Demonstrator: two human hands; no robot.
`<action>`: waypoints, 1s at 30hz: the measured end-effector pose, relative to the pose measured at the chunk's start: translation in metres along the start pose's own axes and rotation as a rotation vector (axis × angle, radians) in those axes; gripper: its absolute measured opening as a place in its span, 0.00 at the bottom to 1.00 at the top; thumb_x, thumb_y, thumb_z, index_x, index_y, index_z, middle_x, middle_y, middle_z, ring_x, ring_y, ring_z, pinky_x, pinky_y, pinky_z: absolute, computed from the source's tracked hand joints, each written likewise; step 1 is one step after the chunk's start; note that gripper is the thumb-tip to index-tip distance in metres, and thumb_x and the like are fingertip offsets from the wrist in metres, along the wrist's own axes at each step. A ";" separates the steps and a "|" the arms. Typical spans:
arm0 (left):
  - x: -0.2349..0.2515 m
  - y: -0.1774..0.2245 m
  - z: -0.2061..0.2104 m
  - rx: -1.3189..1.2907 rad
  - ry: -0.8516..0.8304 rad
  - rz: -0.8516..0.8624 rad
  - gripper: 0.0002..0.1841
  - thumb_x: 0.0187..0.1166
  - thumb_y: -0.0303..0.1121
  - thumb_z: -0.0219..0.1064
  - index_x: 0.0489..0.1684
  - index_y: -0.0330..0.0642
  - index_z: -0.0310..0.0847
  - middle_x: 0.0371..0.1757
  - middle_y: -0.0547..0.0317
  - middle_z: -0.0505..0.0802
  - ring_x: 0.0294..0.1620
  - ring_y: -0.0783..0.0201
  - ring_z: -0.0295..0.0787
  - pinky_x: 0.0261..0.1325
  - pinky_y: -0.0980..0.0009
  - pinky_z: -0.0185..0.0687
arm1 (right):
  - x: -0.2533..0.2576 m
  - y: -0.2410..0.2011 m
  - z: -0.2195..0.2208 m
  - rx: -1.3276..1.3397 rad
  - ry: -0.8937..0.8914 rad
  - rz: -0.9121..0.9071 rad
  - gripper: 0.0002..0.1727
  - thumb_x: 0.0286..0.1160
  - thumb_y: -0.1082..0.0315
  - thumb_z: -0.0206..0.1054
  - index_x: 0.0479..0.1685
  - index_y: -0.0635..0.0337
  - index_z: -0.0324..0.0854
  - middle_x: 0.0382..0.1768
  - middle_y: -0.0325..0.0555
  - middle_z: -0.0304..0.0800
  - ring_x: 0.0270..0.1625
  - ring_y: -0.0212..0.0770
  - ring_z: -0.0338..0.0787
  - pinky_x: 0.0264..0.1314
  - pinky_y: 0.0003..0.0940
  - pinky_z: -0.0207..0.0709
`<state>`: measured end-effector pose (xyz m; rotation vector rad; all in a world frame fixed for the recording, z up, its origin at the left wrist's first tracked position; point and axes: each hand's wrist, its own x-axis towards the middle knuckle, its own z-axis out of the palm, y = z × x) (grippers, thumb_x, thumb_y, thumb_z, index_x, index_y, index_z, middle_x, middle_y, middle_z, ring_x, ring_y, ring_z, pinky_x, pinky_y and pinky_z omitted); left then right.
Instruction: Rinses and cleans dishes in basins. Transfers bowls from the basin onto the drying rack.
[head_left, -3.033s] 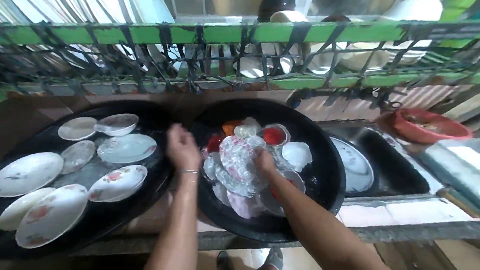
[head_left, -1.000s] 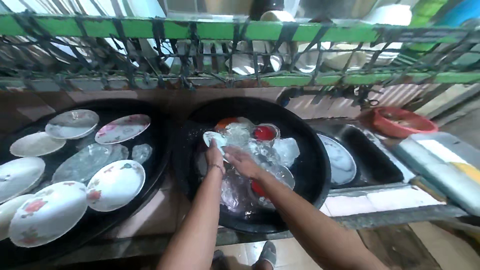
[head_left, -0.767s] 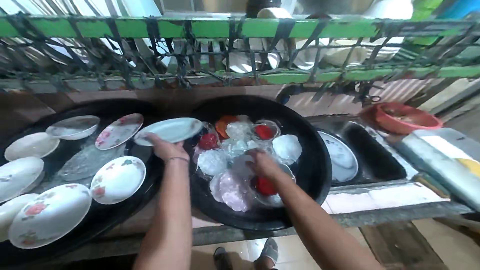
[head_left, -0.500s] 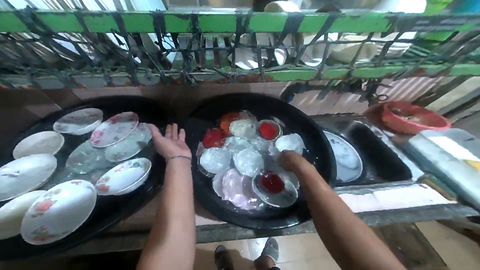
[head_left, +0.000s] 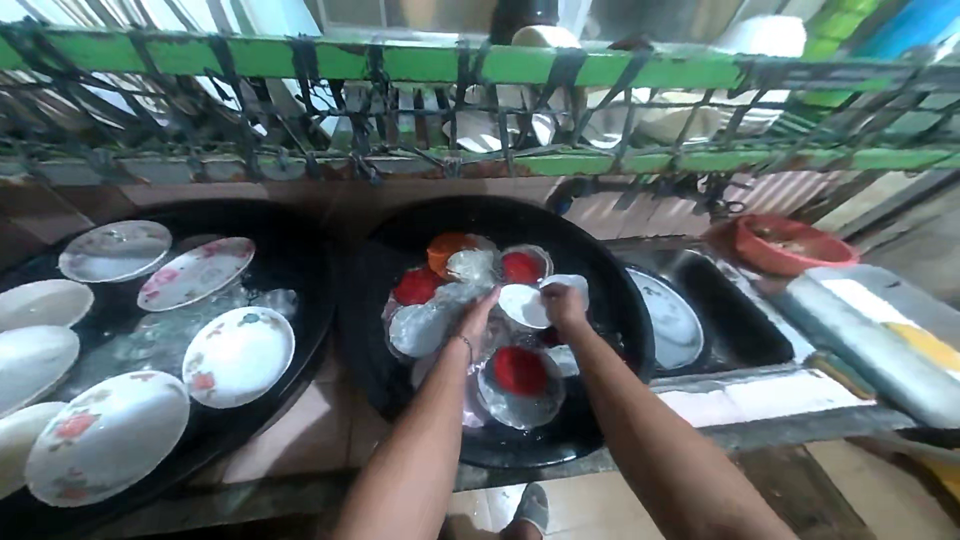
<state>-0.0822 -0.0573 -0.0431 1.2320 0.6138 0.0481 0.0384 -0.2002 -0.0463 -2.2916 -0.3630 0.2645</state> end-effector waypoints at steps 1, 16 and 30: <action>0.002 -0.002 0.004 -0.078 -0.037 -0.061 0.36 0.87 0.61 0.55 0.85 0.45 0.67 0.80 0.42 0.78 0.76 0.46 0.76 0.72 0.45 0.75 | 0.001 -0.002 0.012 0.025 -0.065 0.063 0.16 0.85 0.68 0.61 0.61 0.67 0.85 0.58 0.69 0.89 0.63 0.67 0.87 0.67 0.69 0.76; 0.006 0.016 -0.021 0.190 0.389 0.053 0.25 0.96 0.45 0.47 0.75 0.33 0.76 0.74 0.33 0.82 0.76 0.41 0.77 0.77 0.41 0.71 | -0.048 -0.069 0.055 -0.102 -0.414 -0.304 0.37 0.94 0.42 0.41 0.61 0.66 0.87 0.60 0.64 0.90 0.70 0.61 0.86 0.80 0.67 0.67; -0.088 0.115 -0.219 0.479 1.271 0.349 0.38 0.87 0.50 0.59 0.92 0.36 0.56 0.93 0.31 0.57 0.94 0.38 0.48 0.93 0.45 0.48 | -0.025 -0.036 0.067 -0.557 -0.361 -0.320 0.18 0.82 0.67 0.63 0.66 0.61 0.86 0.65 0.62 0.89 0.74 0.62 0.83 0.86 0.66 0.59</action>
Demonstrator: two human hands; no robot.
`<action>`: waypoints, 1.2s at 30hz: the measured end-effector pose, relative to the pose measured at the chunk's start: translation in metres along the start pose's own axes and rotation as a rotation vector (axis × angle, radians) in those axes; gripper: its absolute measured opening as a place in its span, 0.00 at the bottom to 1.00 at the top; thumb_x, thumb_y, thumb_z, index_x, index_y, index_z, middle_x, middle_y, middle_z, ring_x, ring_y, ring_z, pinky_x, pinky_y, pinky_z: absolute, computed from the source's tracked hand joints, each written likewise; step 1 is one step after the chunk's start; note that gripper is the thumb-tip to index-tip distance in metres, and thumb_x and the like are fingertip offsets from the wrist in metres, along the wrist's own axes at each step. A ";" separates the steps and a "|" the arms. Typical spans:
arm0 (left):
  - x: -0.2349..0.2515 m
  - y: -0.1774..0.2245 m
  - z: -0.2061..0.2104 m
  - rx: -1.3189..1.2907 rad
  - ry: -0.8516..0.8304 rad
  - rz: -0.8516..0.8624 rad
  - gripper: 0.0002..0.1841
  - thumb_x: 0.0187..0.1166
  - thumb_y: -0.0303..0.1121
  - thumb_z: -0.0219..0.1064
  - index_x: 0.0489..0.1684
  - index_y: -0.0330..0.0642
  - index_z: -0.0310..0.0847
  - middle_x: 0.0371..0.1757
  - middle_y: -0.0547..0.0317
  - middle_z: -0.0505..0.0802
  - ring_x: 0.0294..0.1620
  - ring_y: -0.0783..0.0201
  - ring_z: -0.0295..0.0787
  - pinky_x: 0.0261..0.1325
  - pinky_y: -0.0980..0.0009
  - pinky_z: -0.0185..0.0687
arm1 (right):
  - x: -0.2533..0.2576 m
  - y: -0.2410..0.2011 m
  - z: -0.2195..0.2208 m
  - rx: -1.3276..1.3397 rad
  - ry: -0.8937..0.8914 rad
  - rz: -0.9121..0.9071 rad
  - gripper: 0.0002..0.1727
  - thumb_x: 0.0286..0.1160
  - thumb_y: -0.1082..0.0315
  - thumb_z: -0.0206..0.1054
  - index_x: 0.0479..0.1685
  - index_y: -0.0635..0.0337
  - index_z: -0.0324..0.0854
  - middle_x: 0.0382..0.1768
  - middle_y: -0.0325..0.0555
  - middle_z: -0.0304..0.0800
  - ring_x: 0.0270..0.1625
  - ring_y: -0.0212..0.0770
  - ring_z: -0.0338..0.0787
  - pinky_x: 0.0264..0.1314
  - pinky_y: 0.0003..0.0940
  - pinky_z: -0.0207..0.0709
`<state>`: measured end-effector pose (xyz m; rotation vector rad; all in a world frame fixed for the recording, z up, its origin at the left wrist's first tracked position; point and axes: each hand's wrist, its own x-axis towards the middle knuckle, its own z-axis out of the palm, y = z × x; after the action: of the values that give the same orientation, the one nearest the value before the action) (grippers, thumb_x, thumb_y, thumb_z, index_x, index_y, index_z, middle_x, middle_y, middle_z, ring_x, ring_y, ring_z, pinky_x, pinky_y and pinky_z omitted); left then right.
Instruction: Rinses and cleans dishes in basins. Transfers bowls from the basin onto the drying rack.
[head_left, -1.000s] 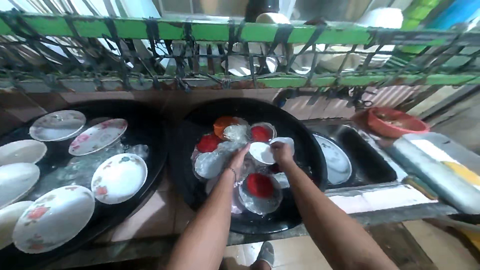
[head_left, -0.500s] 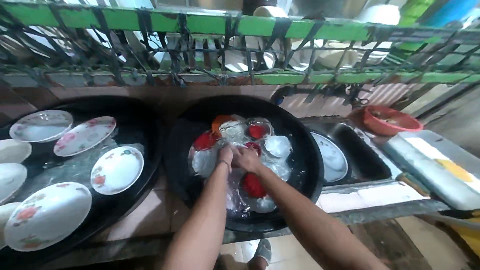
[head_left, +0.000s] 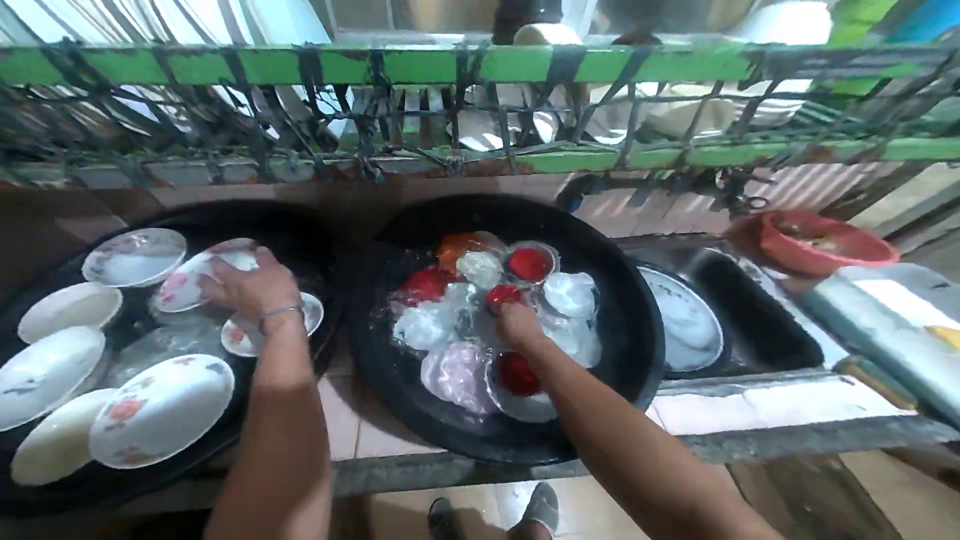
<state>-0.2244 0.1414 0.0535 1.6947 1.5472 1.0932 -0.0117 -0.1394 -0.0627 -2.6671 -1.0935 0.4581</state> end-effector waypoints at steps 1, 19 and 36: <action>-0.015 0.006 -0.005 0.029 0.000 0.088 0.39 0.86 0.48 0.61 0.92 0.35 0.54 0.93 0.30 0.55 0.95 0.36 0.46 0.93 0.45 0.47 | 0.002 -0.002 -0.002 0.176 0.015 0.009 0.18 0.85 0.62 0.63 0.65 0.62 0.86 0.61 0.64 0.90 0.69 0.63 0.86 0.77 0.67 0.72; -0.177 0.005 0.139 -0.148 -1.023 -0.212 0.35 0.95 0.57 0.39 0.72 0.34 0.79 0.71 0.32 0.85 0.75 0.39 0.79 0.75 0.36 0.72 | -0.014 -0.060 -0.002 1.137 0.046 0.083 0.47 0.90 0.33 0.29 0.69 0.64 0.82 0.61 0.58 0.90 0.65 0.50 0.89 0.71 0.56 0.79; -0.055 0.029 0.039 0.120 -0.579 0.451 0.21 0.87 0.38 0.62 0.72 0.36 0.80 0.68 0.41 0.88 0.70 0.48 0.86 0.76 0.48 0.79 | -0.010 -0.057 0.007 0.102 -0.127 0.137 0.20 0.81 0.62 0.66 0.67 0.61 0.82 0.63 0.66 0.88 0.67 0.68 0.87 0.63 0.72 0.78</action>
<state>-0.1755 0.0866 0.0497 2.2566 0.9029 0.6166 -0.0577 -0.1061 -0.0492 -2.6641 -0.8970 0.6977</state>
